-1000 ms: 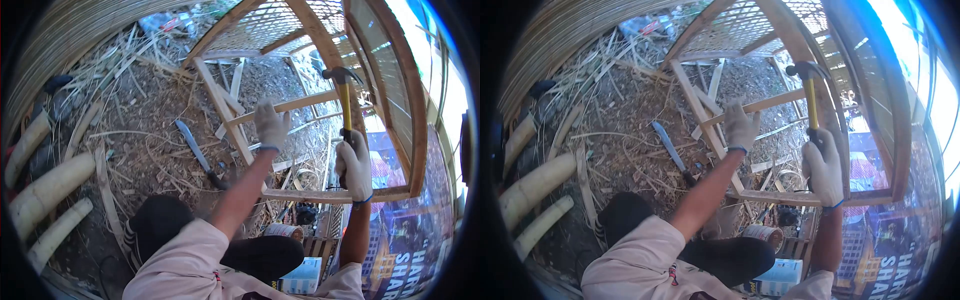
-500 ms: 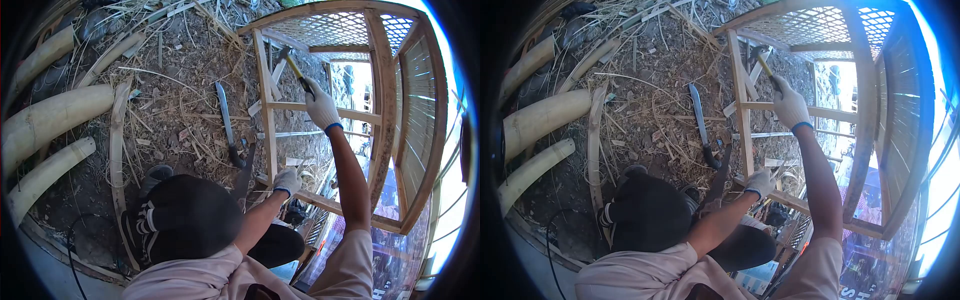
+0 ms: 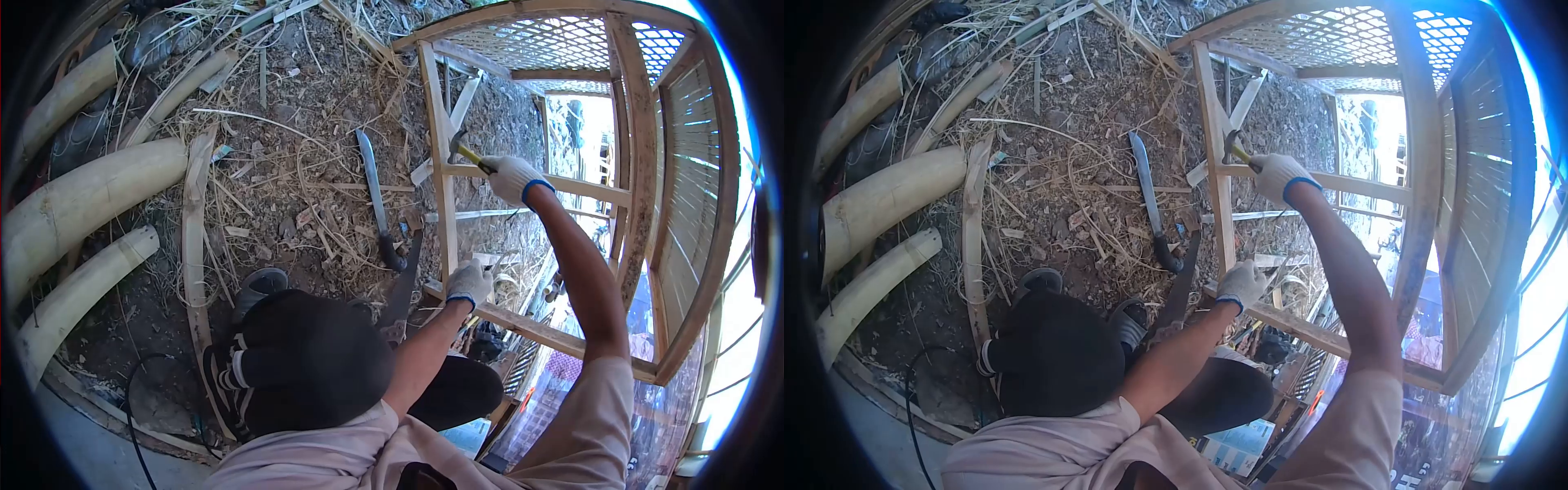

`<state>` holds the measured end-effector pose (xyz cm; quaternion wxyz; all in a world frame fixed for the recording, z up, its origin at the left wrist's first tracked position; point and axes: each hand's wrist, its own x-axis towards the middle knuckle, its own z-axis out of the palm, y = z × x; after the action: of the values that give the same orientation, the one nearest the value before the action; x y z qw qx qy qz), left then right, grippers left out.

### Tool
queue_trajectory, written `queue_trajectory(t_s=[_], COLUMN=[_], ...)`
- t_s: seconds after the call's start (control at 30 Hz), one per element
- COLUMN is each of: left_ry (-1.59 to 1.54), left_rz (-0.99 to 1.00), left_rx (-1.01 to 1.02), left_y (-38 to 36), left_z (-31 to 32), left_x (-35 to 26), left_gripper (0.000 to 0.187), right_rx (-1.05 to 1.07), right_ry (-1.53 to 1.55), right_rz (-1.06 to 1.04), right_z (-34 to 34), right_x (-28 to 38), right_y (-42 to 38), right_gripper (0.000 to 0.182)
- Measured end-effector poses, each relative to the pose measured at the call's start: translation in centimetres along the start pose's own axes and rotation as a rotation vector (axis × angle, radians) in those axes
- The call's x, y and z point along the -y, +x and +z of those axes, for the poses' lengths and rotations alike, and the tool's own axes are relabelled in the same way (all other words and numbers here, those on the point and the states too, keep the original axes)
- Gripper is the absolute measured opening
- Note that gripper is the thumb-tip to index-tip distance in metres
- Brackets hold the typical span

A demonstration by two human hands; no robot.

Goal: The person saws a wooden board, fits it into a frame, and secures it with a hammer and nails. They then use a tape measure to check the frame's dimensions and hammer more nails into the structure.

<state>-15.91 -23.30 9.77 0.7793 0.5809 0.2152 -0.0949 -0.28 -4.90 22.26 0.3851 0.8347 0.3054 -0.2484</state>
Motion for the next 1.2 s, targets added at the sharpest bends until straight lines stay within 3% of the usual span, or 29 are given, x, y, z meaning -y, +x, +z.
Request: queue_trajectory(t_s=[0.03,0.13,0.27,0.3,0.4,0.43,0.57,0.67,0.73,0.9,1.0,1.03,1.17,1.2], left_ry=[0.009,-0.004,0.012,0.008,0.030,0.026,0.049,0.101,0.099,0.165,0.184,0.177,0.170,0.169], left_rz=[-0.005,-0.030,-0.027,-0.028,0.003,-0.002,-0.024,-0.034,-0.040,-0.077,-0.067,-0.068,-0.096,-0.085], left_rx=[-0.004,-0.083,-0.078,-0.068,-0.059,-0.071,-0.020,0.035,0.032,0.036,0.115,0.095,0.056,0.044], left_y=[0.1,0.5,0.3,0.1,0.8,0.8,-0.3,-1.6,-1.4,-1.6,-1.8,-1.1,-2.0,-1.9], left_z=[-0.5,-0.7,-0.5,-0.5,-1.5,-1.5,-1.2,-1.8,-2.2,-1.4,-1.5,-1.6,-1.9,-2.1], left_x=[0.1,0.6,0.9,0.9,0.8,0.8,1.5,2.1,2.2,3.6,3.9,3.5,4.7,4.5], left_gripper=[0.027,0.027,0.027,0.027,0.028,0.028,0.030,0.029,0.030,0.031,0.031,0.032,0.033,0.034], right_rx=[-0.051,-0.221,-0.704,-0.382,-0.089,-0.098,-0.605,-0.057,-0.113,-0.621,-0.056,-0.090,-0.516,-0.463], right_ry=[-0.042,0.207,0.382,0.215,0.007,0.172,0.351,0.055,0.124,0.398,0.069,0.003,0.291,0.239], right_rz=[-0.035,0.012,-0.061,-0.064,-0.128,-0.001,0.093,-0.014,0.050,0.188,-0.059,-0.094,0.103,0.027], right_z=[-0.7,-2.5,2.7,3.3,1.1,-1.2,1.4,2.3,-1.2,2.0,1.5,0.5,0.0,1.0], right_x=[0.0,0.4,0.4,-1.5,-3.5,-1.6,0.2,-1.8,-1.2,-0.1,-1.6,-2.3,0.8,0.1], right_y=[0.0,0.0,-0.4,0.4,2.2,0.7,-1.1,-1.1,-1.7,-2.4,-3.0,-1.6,-2.8,-2.7], right_gripper=[0.043,0.043,0.043,0.044,0.045,0.046,0.044,0.044,0.042,0.038,0.040,0.044,0.045,0.045])
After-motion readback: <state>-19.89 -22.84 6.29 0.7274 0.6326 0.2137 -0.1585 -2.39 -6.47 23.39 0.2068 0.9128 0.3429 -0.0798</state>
